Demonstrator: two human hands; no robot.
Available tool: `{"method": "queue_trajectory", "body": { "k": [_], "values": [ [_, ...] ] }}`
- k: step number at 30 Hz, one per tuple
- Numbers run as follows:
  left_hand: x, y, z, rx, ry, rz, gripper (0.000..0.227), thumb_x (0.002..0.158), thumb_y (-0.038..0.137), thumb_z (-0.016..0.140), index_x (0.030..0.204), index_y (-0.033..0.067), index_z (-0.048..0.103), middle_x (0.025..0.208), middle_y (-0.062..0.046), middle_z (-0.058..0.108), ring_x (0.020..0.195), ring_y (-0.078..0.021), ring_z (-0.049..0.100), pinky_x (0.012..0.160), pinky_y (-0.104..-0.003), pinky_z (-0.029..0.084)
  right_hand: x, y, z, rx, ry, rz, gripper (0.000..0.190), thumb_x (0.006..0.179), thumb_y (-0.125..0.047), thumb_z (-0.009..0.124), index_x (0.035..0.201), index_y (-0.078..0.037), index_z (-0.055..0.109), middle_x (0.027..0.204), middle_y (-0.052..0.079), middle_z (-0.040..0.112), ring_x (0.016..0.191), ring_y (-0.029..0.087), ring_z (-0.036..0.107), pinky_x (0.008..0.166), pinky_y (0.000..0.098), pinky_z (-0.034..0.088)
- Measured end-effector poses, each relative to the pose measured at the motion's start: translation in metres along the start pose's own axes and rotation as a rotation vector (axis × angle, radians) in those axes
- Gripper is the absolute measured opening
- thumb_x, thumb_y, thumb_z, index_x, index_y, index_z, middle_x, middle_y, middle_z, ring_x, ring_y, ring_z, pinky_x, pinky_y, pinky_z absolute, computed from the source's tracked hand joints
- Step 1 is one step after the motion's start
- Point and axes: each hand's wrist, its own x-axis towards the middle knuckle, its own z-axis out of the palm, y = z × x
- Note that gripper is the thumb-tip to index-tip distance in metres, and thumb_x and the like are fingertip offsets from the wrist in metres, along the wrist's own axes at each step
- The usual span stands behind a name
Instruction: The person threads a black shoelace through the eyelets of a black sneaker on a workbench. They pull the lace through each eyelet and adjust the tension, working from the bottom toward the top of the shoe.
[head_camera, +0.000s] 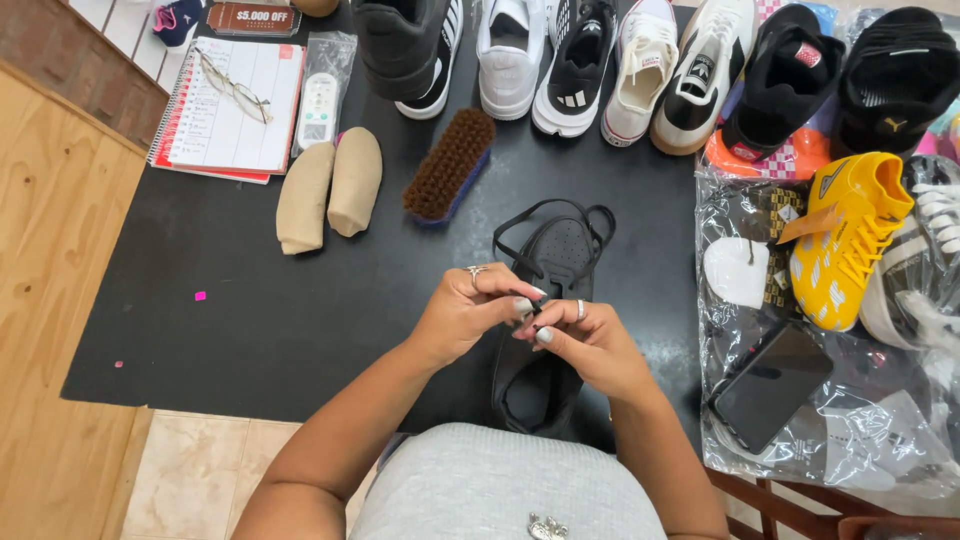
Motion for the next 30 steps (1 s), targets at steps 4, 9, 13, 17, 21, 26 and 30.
{"method": "queue_trajectory", "body": {
  "k": [4, 9, 13, 17, 21, 26, 30],
  "values": [
    [0.008, 0.021, 0.007, 0.171, 0.074, 0.151, 0.012, 0.091, 0.008, 0.076, 0.1, 0.0007, 0.078, 0.094, -0.011, 0.071, 0.076, -0.0096, 0.063, 0.061, -0.021, 0.055, 0.0, 0.01, -0.007, -0.026, 0.191, -0.129, 0.006, 0.091, 0.001, 0.069, 0.091, 0.006, 0.073, 0.102, 0.017, 0.069, 0.097, 0.021, 0.068, 0.089, 0.0397, 0.056],
    [0.014, 0.027, 0.017, 0.322, -0.014, 0.222, 0.011, 0.091, 0.008, 0.077, 0.101, 0.0052, 0.08, 0.082, -0.008, 0.07, 0.068, -0.0098, 0.061, 0.06, -0.024, 0.052, -0.008, 0.038, -0.026, 0.053, 0.343, -0.182, 0.01, 0.087, 0.008, 0.071, 0.095, 0.009, 0.065, 0.089, 0.019, 0.067, 0.082, 0.023, 0.07, 0.079, 0.0377, 0.059],
    [0.016, 0.017, 0.025, 0.258, -0.053, 0.208, 0.015, 0.09, 0.006, 0.078, 0.104, 0.0061, 0.08, 0.084, -0.007, 0.072, 0.07, -0.008, 0.063, 0.062, -0.023, 0.052, -0.006, 0.04, -0.023, 0.143, 0.355, -0.181, 0.028, 0.086, 0.011, 0.073, 0.091, -0.003, 0.048, 0.086, 0.015, 0.068, 0.078, 0.018, 0.071, 0.074, 0.0308, 0.059],
    [0.015, 0.017, 0.027, 0.158, -0.064, 0.199, 0.013, 0.091, 0.007, 0.078, 0.103, 0.0038, 0.079, 0.087, -0.008, 0.069, 0.075, -0.0079, 0.067, 0.067, -0.024, 0.055, -0.007, 0.037, -0.027, 0.129, 0.279, -0.153, 0.031, 0.085, 0.011, 0.073, 0.086, -0.004, 0.046, 0.082, 0.017, 0.067, 0.075, 0.018, 0.068, 0.071, 0.0301, 0.056],
    [0.008, 0.034, 0.032, 0.274, -0.09, 0.321, 0.01, 0.092, 0.011, 0.076, 0.099, 0.0035, 0.079, 0.096, -0.009, 0.072, 0.087, -0.0202, 0.071, 0.077, -0.031, 0.056, 0.018, 0.016, -0.054, -0.1, 0.163, -0.144, 0.041, 0.087, -0.034, 0.077, 0.098, 0.004, 0.063, 0.1, 0.023, 0.076, 0.1, 0.028, 0.074, 0.089, 0.0418, 0.055],
    [-0.021, 0.054, 0.04, 0.363, -0.309, 0.376, 0.009, 0.099, 0.01, 0.068, 0.1, 0.009, 0.077, 0.088, -0.007, 0.077, 0.089, -0.031, 0.076, 0.079, -0.038, 0.062, 0.041, -0.035, -0.025, -0.831, 0.02, 0.278, 0.033, 0.103, -0.018, 0.051, 0.111, 0.003, 0.076, 0.133, 0.021, 0.068, 0.139, 0.045, 0.048, 0.119, 0.0549, 0.033],
    [-0.03, 0.108, 0.036, 0.459, -0.484, 0.387, 0.015, 0.101, -0.002, 0.053, 0.1, 0.0052, 0.067, 0.09, 0.0, 0.071, 0.082, -0.0214, 0.074, 0.097, -0.041, 0.066, 0.036, 0.0, -0.05, -0.933, -0.082, 0.346, 0.043, 0.104, -0.032, 0.042, 0.13, -0.016, 0.07, 0.147, 0.004, 0.059, 0.151, 0.024, 0.036, 0.12, 0.0397, 0.029]
  ]
}}
